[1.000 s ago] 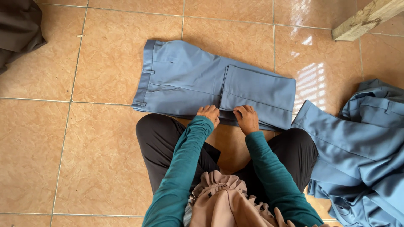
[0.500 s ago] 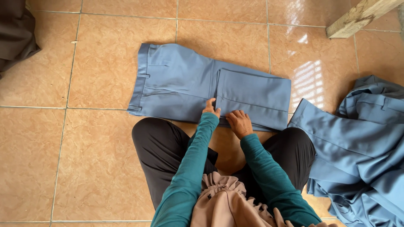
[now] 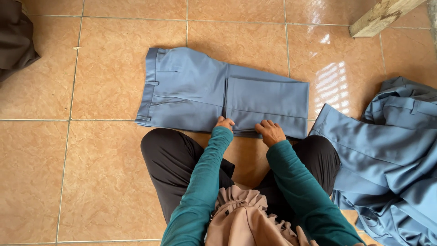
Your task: The person is sitting on the floor and folding multiple pairs of blue pants from a pile into neat stacks.
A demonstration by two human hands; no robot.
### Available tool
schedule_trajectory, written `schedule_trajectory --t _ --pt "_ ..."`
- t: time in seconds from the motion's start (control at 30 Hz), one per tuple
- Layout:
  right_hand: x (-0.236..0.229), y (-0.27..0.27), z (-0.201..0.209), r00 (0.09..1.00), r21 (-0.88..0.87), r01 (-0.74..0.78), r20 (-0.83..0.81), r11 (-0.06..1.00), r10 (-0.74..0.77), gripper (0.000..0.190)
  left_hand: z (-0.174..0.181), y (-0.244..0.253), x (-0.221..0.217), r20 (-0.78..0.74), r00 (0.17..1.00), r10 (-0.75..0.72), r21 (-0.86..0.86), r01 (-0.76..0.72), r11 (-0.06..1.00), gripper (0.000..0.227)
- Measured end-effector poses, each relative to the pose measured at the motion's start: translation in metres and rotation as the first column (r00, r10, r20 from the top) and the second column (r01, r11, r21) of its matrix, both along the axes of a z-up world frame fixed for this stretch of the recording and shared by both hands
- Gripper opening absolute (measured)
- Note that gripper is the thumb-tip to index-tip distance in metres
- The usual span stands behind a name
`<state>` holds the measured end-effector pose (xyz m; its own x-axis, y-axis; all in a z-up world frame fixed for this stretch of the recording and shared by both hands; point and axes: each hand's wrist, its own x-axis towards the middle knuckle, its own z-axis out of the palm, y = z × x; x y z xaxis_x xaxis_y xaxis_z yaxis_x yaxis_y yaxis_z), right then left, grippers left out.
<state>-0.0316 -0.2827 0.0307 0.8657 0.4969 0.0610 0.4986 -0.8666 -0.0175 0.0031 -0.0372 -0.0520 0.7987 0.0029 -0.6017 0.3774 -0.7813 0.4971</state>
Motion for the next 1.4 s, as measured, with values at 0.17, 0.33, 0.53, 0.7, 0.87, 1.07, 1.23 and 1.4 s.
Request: schedule_trajectory --t 0.17,0.33,0.53,0.7,0.87,1.07,1.23,1.4 --pt "-0.004 0.001 0.010 0.972 -0.100 -0.100 0.203 0.990 0.118 0.010 0.065 0.006 -0.010 0.045 0.984 -0.172 0.081 0.168 0.982 0.027" --pt "-0.009 -0.004 -0.007 0.938 -0.224 -0.082 0.311 0.971 0.151 0.025 0.077 0.012 -0.015 0.067 0.942 -0.329 0.158 0.315 0.936 0.029" --pt "-0.005 -0.011 -0.004 0.920 -0.280 -0.064 0.355 0.958 0.165 0.015 0.013 0.014 -0.009 0.199 0.894 -0.402 0.236 0.355 0.905 0.022" --pt "-0.013 -0.013 0.017 0.922 -0.127 -0.103 0.360 0.987 0.143 0.019 -0.020 0.013 -0.012 0.129 0.926 -0.354 0.198 0.326 0.924 0.018" --pt "-0.016 -0.018 0.003 0.991 -0.058 0.066 -0.112 0.996 -0.073 0.010 0.011 0.013 -0.008 0.033 0.949 -0.313 0.180 0.303 0.936 0.019" --pt "0.047 -0.084 0.024 0.758 0.114 0.633 -0.291 0.766 -0.584 0.017 0.052 0.012 0.005 0.046 0.996 -0.077 0.062 0.074 0.995 0.033" --pt "0.088 -0.157 -0.023 0.334 0.108 0.942 -0.410 0.318 -0.849 0.058 0.046 -0.001 0.021 0.190 0.981 0.029 0.033 -0.036 0.999 0.053" --pt "0.118 -0.186 -0.083 0.271 0.105 0.962 -0.457 0.251 -0.847 0.049 0.063 0.001 0.031 0.272 0.962 -0.016 0.130 -0.020 0.991 0.051"
